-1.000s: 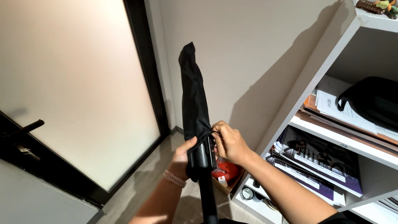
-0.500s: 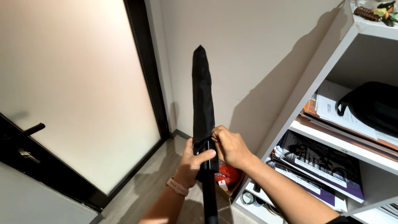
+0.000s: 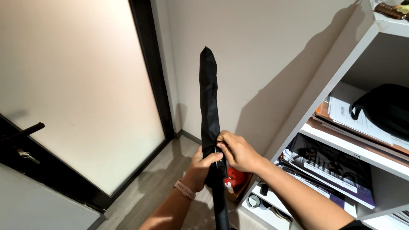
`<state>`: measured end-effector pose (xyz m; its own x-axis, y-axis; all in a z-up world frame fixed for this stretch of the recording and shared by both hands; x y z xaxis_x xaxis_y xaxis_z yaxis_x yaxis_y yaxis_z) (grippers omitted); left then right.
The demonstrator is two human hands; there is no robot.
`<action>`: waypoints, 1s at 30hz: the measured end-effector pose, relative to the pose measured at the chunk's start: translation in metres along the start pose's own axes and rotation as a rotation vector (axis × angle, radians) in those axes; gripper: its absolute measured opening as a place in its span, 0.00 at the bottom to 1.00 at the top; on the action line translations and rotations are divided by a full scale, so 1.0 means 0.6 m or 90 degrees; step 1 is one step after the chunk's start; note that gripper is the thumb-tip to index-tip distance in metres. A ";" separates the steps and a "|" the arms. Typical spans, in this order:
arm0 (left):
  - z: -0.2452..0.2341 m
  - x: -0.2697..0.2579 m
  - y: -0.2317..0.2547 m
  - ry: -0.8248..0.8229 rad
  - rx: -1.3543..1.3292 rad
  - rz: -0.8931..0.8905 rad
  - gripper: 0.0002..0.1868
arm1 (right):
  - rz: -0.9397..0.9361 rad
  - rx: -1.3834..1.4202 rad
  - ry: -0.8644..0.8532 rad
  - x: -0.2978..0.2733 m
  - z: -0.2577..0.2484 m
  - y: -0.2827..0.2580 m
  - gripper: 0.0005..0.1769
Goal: The person unboxes and packs a tripod by taking it out of a black bag, checking its components including a remote control, and then placing it back into the bag.
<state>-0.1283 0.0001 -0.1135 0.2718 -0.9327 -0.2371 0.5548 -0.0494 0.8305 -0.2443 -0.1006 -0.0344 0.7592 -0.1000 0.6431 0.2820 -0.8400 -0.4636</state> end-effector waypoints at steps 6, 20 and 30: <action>0.017 -0.014 0.006 -0.042 -0.011 -0.012 0.21 | -0.036 -0.044 0.056 -0.021 0.007 0.001 0.05; 0.008 -0.028 0.000 -0.061 -0.069 -0.013 0.14 | -0.142 -0.092 0.014 -0.083 0.010 -0.010 0.12; -0.041 -0.036 -0.129 -0.097 -0.059 -0.172 0.15 | -0.028 0.062 0.028 -0.176 0.031 -0.033 0.03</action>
<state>-0.1577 0.0330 -0.1854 -0.0124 -0.9335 -0.3584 0.6618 -0.2763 0.6969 -0.3194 -0.0638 -0.1046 0.7192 -0.0893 0.6890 0.3715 -0.7885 -0.4901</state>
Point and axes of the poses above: each hand's wrist, its own x-axis towards the middle knuckle, its own z-axis out of the palm, y = z × x, the point moved 2 cm from there along x, towards the middle knuckle, and after that the axes turned 10 degrees about -z, right-handed, at the moved point
